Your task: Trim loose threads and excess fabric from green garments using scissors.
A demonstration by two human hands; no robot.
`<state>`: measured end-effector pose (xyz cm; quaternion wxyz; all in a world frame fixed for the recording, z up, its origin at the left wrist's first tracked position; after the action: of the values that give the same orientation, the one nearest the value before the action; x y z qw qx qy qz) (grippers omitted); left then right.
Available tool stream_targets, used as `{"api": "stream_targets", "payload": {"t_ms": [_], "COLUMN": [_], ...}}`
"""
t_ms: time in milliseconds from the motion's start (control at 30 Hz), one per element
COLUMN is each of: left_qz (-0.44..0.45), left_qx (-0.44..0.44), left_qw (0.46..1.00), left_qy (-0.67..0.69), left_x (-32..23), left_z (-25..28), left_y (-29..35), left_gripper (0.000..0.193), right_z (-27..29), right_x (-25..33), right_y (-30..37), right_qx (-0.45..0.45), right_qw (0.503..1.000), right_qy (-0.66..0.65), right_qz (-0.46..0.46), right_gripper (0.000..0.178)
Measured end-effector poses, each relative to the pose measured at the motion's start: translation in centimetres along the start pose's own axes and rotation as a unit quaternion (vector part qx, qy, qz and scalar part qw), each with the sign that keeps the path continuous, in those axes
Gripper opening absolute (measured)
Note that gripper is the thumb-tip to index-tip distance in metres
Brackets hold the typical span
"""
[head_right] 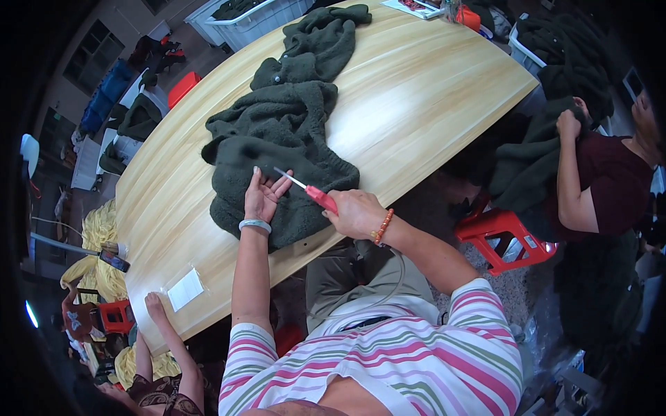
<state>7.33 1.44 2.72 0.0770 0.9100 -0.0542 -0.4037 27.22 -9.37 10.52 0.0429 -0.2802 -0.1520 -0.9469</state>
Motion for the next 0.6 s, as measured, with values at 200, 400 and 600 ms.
{"api": "stream_targets", "payload": {"t_ms": [200, 400, 600], "left_qz": [0.182, 0.108, 0.024], "left_qx": [0.181, -0.018, -0.045], "left_qw": [0.954, 0.99, 0.997], "left_qy": [0.156, 0.09, 0.059], "left_x": [0.5, 1.1, 1.4], "left_z": [-1.0, -2.3, -1.2], "left_y": [1.7, 2.9, -0.4], "left_gripper": [0.036, 0.031, 0.024], "right_z": [1.4, 1.5, 0.7], "right_x": [-3.0, -3.3, -2.3], "right_y": [1.4, 3.4, 3.0], "right_qx": [-0.037, -0.039, -0.037], "right_qw": [0.993, 0.996, 0.998], "right_qy": [-0.111, -0.082, -0.049], "right_qz": [-0.005, 0.004, 0.011], "right_gripper": [0.029, 0.03, 0.028]}}
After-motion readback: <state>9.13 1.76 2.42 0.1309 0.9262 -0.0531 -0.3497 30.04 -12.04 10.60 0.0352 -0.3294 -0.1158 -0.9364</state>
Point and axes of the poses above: each hand's wrist, its own y-axis away from the middle knuckle, its own z-axis out of the back of the hand, x = y × z, the point moved 7 cm from there along -y, towards the middle knuckle, and after that the axes turned 10 degrees about -z, right-handed, at the moved point
